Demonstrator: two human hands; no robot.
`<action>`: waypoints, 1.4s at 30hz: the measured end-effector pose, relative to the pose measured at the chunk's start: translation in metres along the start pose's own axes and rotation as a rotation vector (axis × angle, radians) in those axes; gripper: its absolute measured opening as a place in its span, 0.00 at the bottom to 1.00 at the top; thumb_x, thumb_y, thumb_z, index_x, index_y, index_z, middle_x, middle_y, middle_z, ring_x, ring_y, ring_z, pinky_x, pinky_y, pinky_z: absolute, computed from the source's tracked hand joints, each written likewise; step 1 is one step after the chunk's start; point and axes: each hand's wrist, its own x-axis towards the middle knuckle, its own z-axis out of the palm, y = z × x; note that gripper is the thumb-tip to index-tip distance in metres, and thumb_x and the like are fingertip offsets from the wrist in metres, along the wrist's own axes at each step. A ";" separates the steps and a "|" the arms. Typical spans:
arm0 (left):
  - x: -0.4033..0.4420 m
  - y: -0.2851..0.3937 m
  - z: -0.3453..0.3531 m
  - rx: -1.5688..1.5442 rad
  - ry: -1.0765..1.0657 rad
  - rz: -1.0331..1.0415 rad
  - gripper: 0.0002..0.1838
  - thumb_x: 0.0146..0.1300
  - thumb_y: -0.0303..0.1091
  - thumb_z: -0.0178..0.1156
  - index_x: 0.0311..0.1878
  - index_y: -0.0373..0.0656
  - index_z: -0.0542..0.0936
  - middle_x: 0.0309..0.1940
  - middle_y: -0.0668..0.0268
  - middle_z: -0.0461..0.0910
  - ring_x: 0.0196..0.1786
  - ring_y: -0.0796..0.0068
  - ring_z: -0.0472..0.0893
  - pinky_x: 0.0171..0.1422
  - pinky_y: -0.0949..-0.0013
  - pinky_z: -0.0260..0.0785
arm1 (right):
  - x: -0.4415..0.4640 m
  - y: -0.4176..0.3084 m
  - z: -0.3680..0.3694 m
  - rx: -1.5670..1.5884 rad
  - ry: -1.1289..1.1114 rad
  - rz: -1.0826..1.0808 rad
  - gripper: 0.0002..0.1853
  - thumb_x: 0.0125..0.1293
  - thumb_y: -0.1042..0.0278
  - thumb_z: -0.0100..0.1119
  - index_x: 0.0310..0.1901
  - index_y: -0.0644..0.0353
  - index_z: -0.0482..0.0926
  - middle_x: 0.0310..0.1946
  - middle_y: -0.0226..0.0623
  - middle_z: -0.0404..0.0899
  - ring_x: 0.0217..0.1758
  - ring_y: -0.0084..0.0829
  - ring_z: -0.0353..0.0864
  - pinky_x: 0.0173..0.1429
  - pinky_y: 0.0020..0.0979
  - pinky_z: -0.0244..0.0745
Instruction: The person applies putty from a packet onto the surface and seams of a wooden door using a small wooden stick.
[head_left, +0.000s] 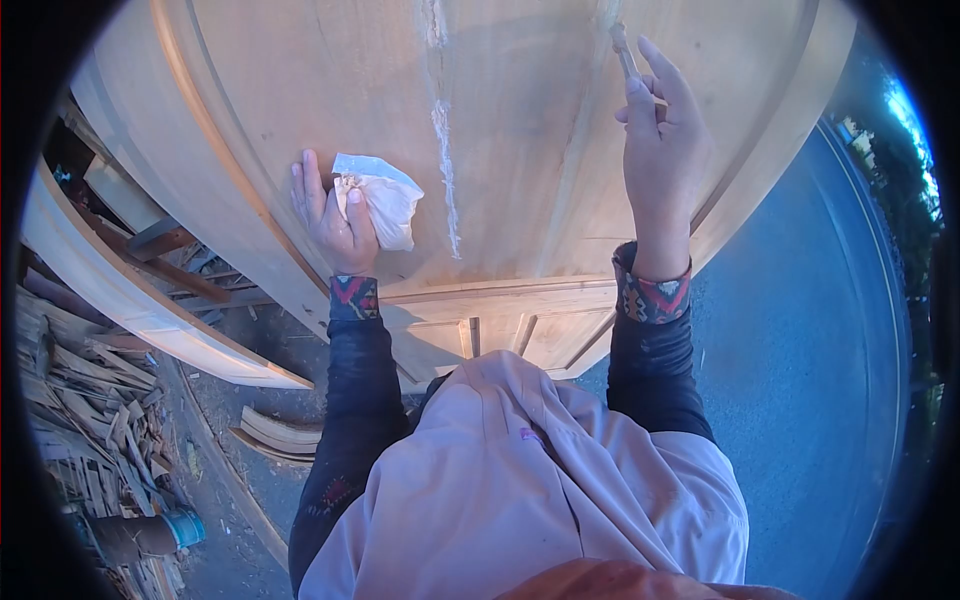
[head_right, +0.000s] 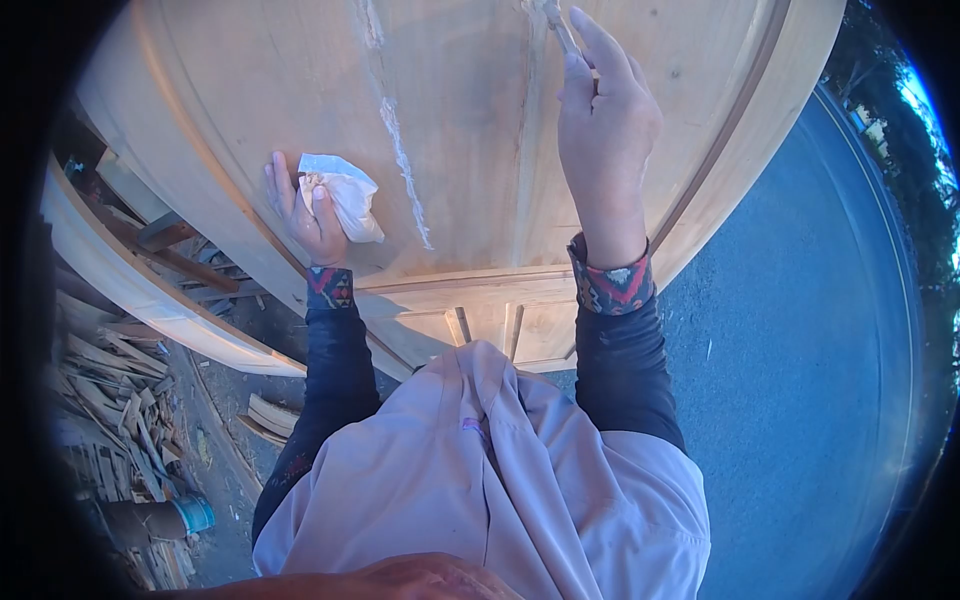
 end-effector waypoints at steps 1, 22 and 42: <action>-0.001 0.000 0.000 -0.005 0.002 0.003 0.22 0.68 0.38 0.45 0.54 0.30 0.77 0.68 0.49 0.64 0.72 0.41 0.57 0.74 0.46 0.46 | 0.003 -0.011 0.000 0.016 -0.022 0.021 0.15 0.68 0.72 0.55 0.54 0.51 0.82 0.29 0.31 0.79 0.29 0.19 0.77 0.36 0.24 0.72; 0.000 0.002 0.002 0.004 0.000 0.005 0.23 0.68 0.37 0.43 0.57 0.29 0.75 0.68 0.46 0.62 0.72 0.40 0.56 0.75 0.45 0.45 | 0.003 0.010 0.036 -0.252 0.106 -0.341 0.20 0.65 0.77 0.56 0.58 0.49 0.79 0.28 0.35 0.75 0.29 0.28 0.75 0.37 0.28 0.73; 0.001 0.003 0.001 0.000 0.001 -0.009 0.23 0.68 0.37 0.44 0.57 0.29 0.74 0.68 0.47 0.64 0.72 0.40 0.57 0.75 0.47 0.45 | 0.019 -0.045 0.002 -0.528 -0.148 -0.154 0.20 0.67 0.73 0.52 0.60 0.50 0.76 0.25 0.41 0.74 0.25 0.35 0.74 0.33 0.33 0.71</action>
